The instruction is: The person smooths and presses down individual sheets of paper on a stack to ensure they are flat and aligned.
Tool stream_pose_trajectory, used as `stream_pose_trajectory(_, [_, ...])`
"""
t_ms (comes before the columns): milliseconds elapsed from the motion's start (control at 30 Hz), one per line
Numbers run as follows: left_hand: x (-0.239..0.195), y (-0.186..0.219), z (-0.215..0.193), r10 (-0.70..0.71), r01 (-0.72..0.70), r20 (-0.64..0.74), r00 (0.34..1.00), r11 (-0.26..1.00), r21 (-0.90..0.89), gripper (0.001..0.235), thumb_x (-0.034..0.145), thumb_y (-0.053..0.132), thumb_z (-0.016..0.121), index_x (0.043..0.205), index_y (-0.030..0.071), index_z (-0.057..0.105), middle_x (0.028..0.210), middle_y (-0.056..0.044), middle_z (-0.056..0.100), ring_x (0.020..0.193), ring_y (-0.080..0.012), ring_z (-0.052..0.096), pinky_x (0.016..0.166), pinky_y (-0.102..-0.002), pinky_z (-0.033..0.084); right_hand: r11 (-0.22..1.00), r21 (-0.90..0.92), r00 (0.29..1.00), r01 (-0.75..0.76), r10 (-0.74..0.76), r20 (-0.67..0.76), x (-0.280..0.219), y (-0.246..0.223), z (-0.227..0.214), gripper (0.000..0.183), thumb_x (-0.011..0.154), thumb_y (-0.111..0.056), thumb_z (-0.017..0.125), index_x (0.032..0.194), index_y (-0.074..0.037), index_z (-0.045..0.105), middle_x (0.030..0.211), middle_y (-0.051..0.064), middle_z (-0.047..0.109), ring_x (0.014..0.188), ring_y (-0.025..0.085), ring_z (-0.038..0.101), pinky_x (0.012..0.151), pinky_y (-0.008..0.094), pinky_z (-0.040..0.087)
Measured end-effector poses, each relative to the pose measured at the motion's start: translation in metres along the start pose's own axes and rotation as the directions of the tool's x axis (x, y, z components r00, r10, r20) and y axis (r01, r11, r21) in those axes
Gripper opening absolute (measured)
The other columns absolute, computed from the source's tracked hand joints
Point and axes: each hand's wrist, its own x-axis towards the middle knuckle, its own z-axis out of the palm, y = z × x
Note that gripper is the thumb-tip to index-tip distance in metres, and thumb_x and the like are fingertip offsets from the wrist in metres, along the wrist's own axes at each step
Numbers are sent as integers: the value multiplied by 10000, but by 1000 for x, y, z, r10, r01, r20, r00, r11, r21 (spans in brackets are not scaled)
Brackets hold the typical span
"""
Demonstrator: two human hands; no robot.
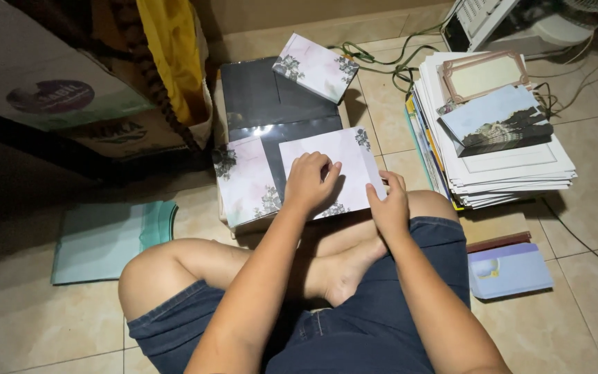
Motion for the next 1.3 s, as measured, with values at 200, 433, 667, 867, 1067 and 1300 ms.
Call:
stream_pose_trajectory(200, [-1, 3, -2, 16, -16, 2, 1000, 1000, 0, 495, 953, 585, 474, 831, 133, 631, 754, -97, 599, 843, -311, 617, 855, -417, 452, 934, 210, 954, 290, -264, -145, -13, -49, -18, 378, 900, 30, 667, 1274, -16, 629, 1224, 133, 636, 1215, 320, 611, 1042, 440, 459])
stream_pose_trajectory(433, [3, -26, 14, 22, -17, 44, 999, 995, -98, 693, 974, 749, 234, 921, 185, 632, 819, -86, 637, 886, -270, 628, 877, -375, 448, 608, -8, 605, 794, -791, -91, -16, -58, -4, 521, 741, 90, 700, 1258, 37, 678, 1247, 194, 662, 1195, 403, 629, 983, 505, 484])
stream_pose_trajectory(667, [3, -31, 14, -16, 22, 38, 999, 987, -157, 640, 974, 753, 306, 893, 200, 617, 741, -77, 612, 846, -260, 629, 859, -368, 446, 555, -42, 552, 831, -831, -65, -18, -63, -2, 589, 734, 85, 680, 1317, -2, 667, 1281, 178, 656, 1188, 386, 632, 975, 485, 486])
stream_pose_trajectory(867, [5, -31, 13, -20, 25, 29, 999, 985, -170, 636, 984, 748, 316, 872, 199, 616, 713, -75, 613, 824, -251, 630, 854, -361, 451, 563, -29, 561, 826, -826, -53, -16, -58, 0, 608, 728, 80, 700, 1329, -5, 659, 1292, 178, 656, 1201, 385, 627, 984, 488, 481])
stream_pose_trajectory(1067, [4, -28, 10, -33, 39, 36, 999, 980, -195, 629, 997, 724, 318, 866, 185, 614, 715, -90, 616, 825, -265, 629, 865, -368, 449, 617, 87, 622, 782, -783, -34, -18, -45, 3, 609, 817, -34, 691, 1412, 17, 568, 1369, 236, 598, 1236, 419, 594, 1004, 515, 470])
stream_pose_trajectory(1300, [6, -39, 19, -23, 24, 6, 1000, 967, -255, 558, 1037, 608, 313, 812, 155, 549, 713, -132, 579, 811, -304, 602, 851, -392, 440, 723, -80, 694, 686, -683, -228, -14, -30, -3, 716, 1073, -458, 217, 1528, 72, 370, 1615, 301, 260, 1477, 457, 287, 1183, 528, 275])
